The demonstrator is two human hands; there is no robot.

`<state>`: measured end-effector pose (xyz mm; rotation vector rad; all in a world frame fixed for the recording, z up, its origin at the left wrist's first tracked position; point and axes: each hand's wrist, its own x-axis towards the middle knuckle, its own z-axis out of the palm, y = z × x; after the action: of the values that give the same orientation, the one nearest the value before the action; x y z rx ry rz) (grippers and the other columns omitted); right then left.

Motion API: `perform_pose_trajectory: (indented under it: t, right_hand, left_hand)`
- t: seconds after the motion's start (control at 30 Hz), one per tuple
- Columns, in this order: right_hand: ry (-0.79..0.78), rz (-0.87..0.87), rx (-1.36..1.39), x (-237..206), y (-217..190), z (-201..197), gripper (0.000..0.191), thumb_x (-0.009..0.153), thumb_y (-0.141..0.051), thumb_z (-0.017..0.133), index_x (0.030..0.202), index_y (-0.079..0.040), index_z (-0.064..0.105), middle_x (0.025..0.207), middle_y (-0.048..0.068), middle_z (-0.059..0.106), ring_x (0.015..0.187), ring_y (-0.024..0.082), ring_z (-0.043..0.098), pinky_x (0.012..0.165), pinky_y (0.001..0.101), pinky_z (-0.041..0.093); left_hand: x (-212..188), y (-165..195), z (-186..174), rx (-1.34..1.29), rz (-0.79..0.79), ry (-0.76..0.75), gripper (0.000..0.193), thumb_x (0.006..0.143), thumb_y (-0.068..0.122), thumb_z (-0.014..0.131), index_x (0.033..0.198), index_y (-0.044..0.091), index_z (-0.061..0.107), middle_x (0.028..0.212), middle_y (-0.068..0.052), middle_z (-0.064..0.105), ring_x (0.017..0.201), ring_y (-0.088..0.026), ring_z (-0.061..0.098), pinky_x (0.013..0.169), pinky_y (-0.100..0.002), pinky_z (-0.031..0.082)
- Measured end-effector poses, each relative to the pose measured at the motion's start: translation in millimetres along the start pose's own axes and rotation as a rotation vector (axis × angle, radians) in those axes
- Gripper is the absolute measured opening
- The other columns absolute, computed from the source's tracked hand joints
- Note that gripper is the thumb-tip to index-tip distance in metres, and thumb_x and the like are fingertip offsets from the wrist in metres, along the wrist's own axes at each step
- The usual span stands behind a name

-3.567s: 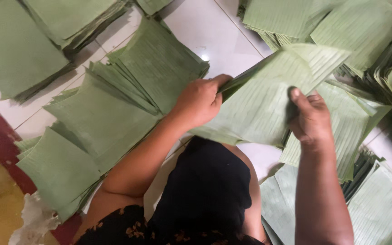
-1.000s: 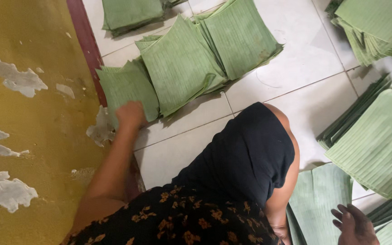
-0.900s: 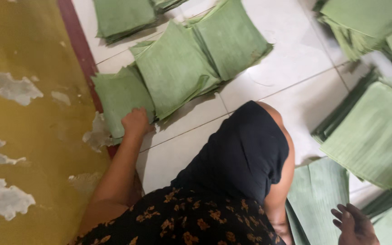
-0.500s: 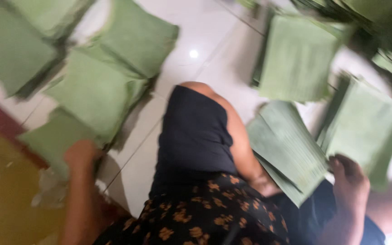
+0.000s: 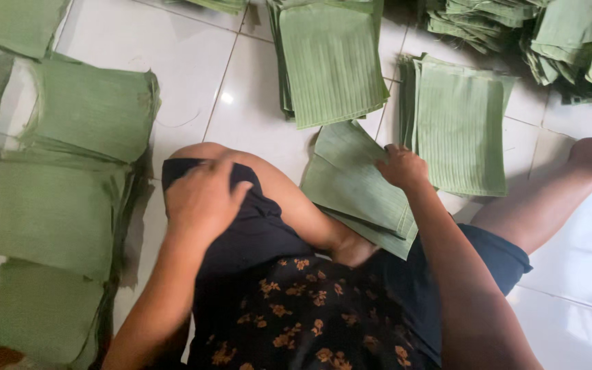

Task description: The person sits on a tiled floor surrounded by piles of cut banana leaf sheets. They pick up individual leaf pieces, align and square the edges into a stack, and place the finished stack with other completed piles, repeating the process.

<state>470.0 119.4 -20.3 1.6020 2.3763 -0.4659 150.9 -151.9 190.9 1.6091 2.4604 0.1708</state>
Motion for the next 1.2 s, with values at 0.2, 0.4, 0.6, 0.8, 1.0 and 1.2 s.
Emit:
perform_pose_trajectory:
  t: [0.2, 0.4, 0.6, 0.8, 1.0, 1.2]
  right_hand:
    - [-0.177, -0.003, -0.053, -23.9, 2.6, -19.5, 0.048, 0.080, -0.044, 0.073, 0.124, -0.023, 0.069, 0.119, 0.011, 0.072, 0.112, 0.033, 0.067, 0.092, 0.0491, 0.054]
    - [0.291, -0.284, -0.001, -126.6, -22.4, -37.3, 0.019, 0.088, -0.026, 0.072, 0.095, -0.008, 0.071, 0.086, 0.013, 0.072, 0.072, 0.036, 0.070, 0.065, 0.0466, 0.056]
    - [-0.113, -0.401, 0.604, -183.9, 52.8, -119.7, 0.046, 0.093, -0.039, 0.066, 0.126, -0.008, 0.072, 0.114, 0.014, 0.077, 0.105, 0.026, 0.077, 0.091, 0.0379, 0.059]
    - [-0.111, -0.521, 2.229, -150.4, 81.0, -77.9, 0.094, 0.095, -0.071, 0.058, 0.156, -0.001, 0.043, 0.156, 0.023, 0.050, 0.145, 0.042, 0.046, 0.118, 0.0584, 0.036]
    - [0.251, -0.382, 1.515, -100.4, 4.3, -21.9, 0.067, 0.096, -0.021, 0.075, 0.150, 0.002, 0.043, 0.140, 0.014, 0.057, 0.130, 0.025, 0.052, 0.110, 0.0382, 0.043]
    - [0.412, -0.172, 1.222, -58.7, -38.5, -5.4, 0.034, 0.095, -0.011, 0.072, 0.124, 0.004, 0.062, 0.113, 0.009, 0.071, 0.103, 0.016, 0.065, 0.090, 0.0300, 0.053]
  left_hand:
    - [46.2, 97.7, 59.7, -0.077, 0.434, -0.054, 0.048, 0.081, 0.034, 0.079, 0.116, 0.006, 0.062, 0.109, -0.014, 0.069, 0.106, -0.033, 0.065, 0.079, -0.051, 0.052]
    - [69.1, 184.9, 121.4, -0.041, 0.834, 0.387, 0.056, 0.070, 0.022, 0.068, 0.125, 0.007, 0.068, 0.110, -0.015, 0.072, 0.112, -0.029, 0.066, 0.089, -0.052, 0.053]
    - [84.7, 180.9, 113.5, -0.118, 0.896, -0.343, 0.015, 0.077, 0.011, 0.064, 0.084, 0.015, 0.077, 0.086, -0.015, 0.074, 0.084, -0.037, 0.072, 0.068, -0.051, 0.055]
    - [126.0, 135.4, 76.6, -0.715, 0.681, -0.283, 0.024, 0.085, 0.020, 0.070, 0.106, 0.008, 0.076, 0.087, -0.018, 0.074, 0.079, -0.037, 0.072, 0.070, -0.044, 0.055]
    - [129.8, 116.7, 113.7, -1.099, 0.326, 0.031, 0.024, 0.099, 0.017, 0.066, 0.112, -0.002, 0.071, 0.075, -0.020, 0.069, 0.067, -0.031, 0.064, 0.068, -0.038, 0.053]
    - [139.7, 102.0, 162.4, -1.207, 0.575, 0.253, 0.040, 0.090, 0.008, 0.070, 0.125, -0.003, 0.054, 0.099, -0.021, 0.070, 0.087, -0.025, 0.069, 0.076, -0.037, 0.055]
